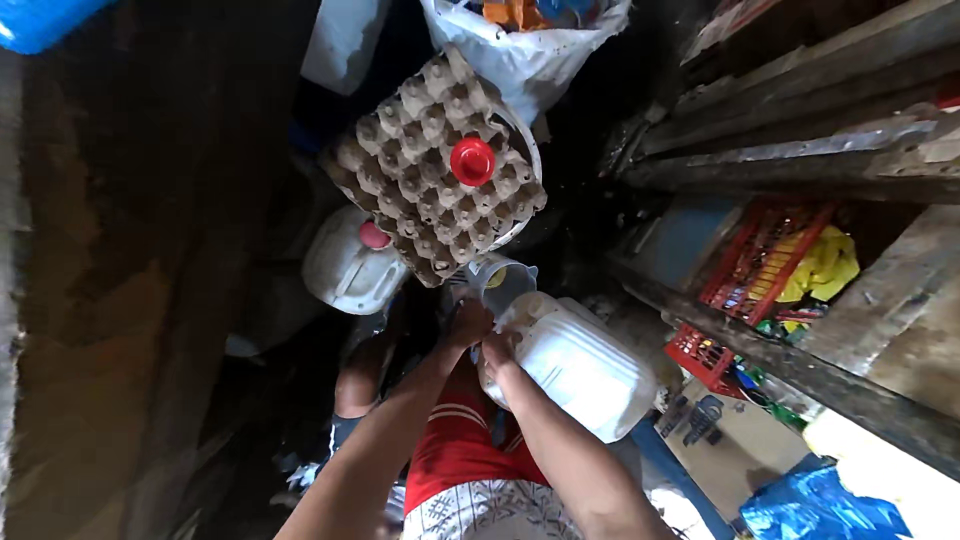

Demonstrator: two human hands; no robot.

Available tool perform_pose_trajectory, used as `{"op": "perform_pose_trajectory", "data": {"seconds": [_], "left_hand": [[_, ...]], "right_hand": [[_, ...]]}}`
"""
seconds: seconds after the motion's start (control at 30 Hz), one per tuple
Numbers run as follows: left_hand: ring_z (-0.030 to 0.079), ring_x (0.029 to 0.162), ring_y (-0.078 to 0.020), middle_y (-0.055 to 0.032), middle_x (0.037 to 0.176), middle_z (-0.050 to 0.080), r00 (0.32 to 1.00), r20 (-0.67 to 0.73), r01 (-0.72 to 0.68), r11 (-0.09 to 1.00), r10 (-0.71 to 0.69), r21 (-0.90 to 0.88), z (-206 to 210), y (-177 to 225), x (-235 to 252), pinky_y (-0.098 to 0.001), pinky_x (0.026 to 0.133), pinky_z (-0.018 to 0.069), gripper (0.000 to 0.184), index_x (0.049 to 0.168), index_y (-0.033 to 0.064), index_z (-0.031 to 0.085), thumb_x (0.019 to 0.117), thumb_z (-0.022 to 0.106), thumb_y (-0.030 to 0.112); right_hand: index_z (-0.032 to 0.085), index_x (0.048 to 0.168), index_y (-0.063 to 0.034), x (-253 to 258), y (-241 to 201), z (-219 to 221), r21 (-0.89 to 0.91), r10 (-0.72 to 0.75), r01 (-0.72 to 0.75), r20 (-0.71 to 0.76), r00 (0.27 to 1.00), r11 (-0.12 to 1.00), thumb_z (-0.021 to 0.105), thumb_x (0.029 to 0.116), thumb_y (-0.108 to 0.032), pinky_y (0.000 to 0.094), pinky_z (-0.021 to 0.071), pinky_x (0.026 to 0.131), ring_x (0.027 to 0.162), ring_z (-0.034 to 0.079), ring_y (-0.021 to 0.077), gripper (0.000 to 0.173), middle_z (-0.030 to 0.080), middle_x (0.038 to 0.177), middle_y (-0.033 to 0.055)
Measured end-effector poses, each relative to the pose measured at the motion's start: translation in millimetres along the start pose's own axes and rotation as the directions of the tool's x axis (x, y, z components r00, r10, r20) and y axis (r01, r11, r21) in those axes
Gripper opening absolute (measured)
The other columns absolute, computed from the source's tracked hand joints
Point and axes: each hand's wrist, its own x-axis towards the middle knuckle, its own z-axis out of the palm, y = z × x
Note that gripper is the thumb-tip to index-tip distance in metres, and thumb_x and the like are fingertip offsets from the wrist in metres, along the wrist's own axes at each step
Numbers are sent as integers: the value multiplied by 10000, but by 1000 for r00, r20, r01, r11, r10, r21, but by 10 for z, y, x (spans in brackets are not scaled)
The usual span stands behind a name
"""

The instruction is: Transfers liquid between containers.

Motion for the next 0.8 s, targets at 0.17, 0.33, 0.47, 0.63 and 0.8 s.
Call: {"op": "perform_pose_trajectory", "data": {"seconds": [0.17,0.33,0.47,0.63,0.8], "left_hand": [[601,1173,-453,-315,1250,594,995,46,-89,996,88,20,-100,-52,271,-618,976,493,435,1127,-93,644,1033,538,317],[579,1207,-466,-311,1251,606,985,52,-171,982,168,83,-102,-90,439,-627,998,475,382,1124,-80,662,1004,621,280],[559,1249,-463,-316,1354,551,986,-3,-168,985,168,25,-82,-161,487,-624,1025,461,448,1228,-88,616,1026,579,310],[475,1386,-415,-245,1530,452,958,-127,-269,958,257,-94,12,-311,543,-604,1112,411,472,1374,-35,565,1026,561,283],[463,1402,-399,-226,1529,463,946,-162,-300,947,280,-116,55,-387,570,-604,1106,418,451,1353,-18,590,1036,520,294]], "right_hand": [[524,1345,93,260,69,172,16,-28,28,-33,999,999,533,1057,-200,500,516,1000,1216,579,361,411,567,1319,302],[493,1382,74,365,23,255,53,32,-29,-58,998,998,513,1066,-203,505,524,971,1212,575,361,420,537,1356,295],[518,1352,82,444,8,328,62,31,-27,-52,998,998,512,1061,-182,516,521,973,1200,584,362,393,567,1316,297],[546,1319,88,511,49,407,110,-10,12,-22,1000,994,503,1069,-155,482,515,971,1164,588,331,351,585,1281,285],[542,1317,100,524,30,442,107,-8,10,-19,1000,994,509,1068,-145,480,501,1004,1201,574,338,351,573,1305,295]]}}
